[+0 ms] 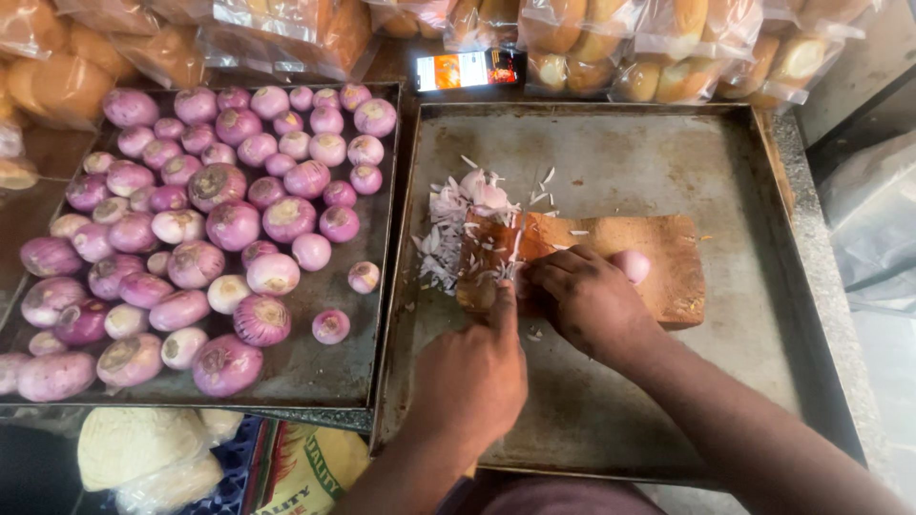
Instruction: The person slices onions on a wooden board placed inside a large metal tray, using a knife while stabilizing the onions by hand.
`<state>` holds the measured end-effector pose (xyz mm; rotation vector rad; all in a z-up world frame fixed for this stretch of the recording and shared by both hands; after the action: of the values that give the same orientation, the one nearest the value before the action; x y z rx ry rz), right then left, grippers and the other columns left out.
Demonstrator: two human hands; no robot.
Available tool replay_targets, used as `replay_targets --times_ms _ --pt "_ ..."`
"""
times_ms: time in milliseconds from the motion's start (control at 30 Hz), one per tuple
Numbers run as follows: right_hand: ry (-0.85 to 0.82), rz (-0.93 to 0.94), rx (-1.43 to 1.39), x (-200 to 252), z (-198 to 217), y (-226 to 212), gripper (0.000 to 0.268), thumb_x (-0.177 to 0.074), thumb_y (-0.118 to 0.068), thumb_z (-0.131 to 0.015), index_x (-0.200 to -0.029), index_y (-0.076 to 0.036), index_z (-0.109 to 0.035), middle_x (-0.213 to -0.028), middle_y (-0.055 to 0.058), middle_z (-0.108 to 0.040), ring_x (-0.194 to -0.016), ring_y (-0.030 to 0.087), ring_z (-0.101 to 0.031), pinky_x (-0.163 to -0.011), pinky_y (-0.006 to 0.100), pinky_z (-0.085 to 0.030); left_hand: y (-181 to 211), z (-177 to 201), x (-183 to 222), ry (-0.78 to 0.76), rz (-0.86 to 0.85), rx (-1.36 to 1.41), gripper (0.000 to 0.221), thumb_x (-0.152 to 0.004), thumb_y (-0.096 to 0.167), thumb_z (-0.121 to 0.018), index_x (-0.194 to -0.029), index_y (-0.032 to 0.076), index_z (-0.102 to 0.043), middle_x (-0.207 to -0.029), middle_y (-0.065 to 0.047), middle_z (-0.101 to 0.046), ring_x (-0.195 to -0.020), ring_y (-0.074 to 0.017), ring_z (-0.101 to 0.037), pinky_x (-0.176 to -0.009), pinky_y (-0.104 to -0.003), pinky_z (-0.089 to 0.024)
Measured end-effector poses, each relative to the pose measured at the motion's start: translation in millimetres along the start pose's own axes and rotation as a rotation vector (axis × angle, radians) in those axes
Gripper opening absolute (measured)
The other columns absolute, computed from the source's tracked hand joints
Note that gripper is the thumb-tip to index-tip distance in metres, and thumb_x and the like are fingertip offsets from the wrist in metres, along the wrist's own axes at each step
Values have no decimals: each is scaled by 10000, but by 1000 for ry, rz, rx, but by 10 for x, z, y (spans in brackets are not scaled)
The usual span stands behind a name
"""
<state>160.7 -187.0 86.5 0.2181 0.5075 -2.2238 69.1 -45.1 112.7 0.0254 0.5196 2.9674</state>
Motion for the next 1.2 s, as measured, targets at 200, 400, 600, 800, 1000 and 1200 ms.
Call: replay_targets --times_ms 200,400,600,800,1000,1200 --pt "7 70 36 -23 2 -32 349 -812 -218 -732 -1124 -60 -734 -1152 53 -746 -1079 267 -653 -960 402 -497 -16 -83 -40 42 -32 -40 634 -906 165 -579 -1484 -56 -441 -651 -183 -700 -558 -374 -705 -519 -511 -578" --pt "19 77 56 -16 12 -53 274 -816 -200 -719 -1069 -103 -755 -1121 20 -759 -1062 244 -674 -955 393 -499 12 -159 -96 20 15 12 728 -849 144 -584 -1522 -55 -393 -683 -214 -702 -573 -391 -710 -531 -533 -573" --pt "56 107 86 -3 7 -41 277 -811 -198 -747 -1066 -91 -746 -1118 39 -753 -1057 259 -674 -953 406 -527 28 -80 -62 -5 54 25 678 -910 188 -563 -1529 -23 -387 -690 -209 -708 -604 -413 -706 -583 -548 -569" --pt "39 -37 6 24 7 20 344 -767 -232 -783 -1077 -85 -750 -1100 70 -744 -1034 294 -654 -888 414 -529 37 -59 -21 38 36 73 654 -917 214 -578 -1508 -11 -409 -693 -213 -702 -608 -410 -708 -575 -550 -572" --pt "-2 -108 3 23 -33 43 358 -756 -243 -793 -1080 -97 -752 -1096 65 -746 -1041 282 -660 -873 411 -529 1 -70 -18 56 15 42 639 -897 201 -589 -1481 -17 -447 -712 -221 -698 -574 -417 -698 -553 -551 -573" --pt "51 -41 -16 14 -40 38 348 -774 -198 -770 -1108 -100 -755 -1116 72 -747 -1045 293 -661 -919 408 -535 -6 -85 -48 20 20 59 629 -917 198 -570 -1501 -1 -443 -690 -197 -714 -595 -406 -702 -594 -548 -573"
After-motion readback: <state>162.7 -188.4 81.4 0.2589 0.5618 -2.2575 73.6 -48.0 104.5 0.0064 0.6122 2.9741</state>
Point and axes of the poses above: each hand's wrist, its own x-axis away from the middle knuckle, its own z-axis out of the back of the hand, y = z × x, the point moved 4 cm from there along -x, towards the middle knuckle
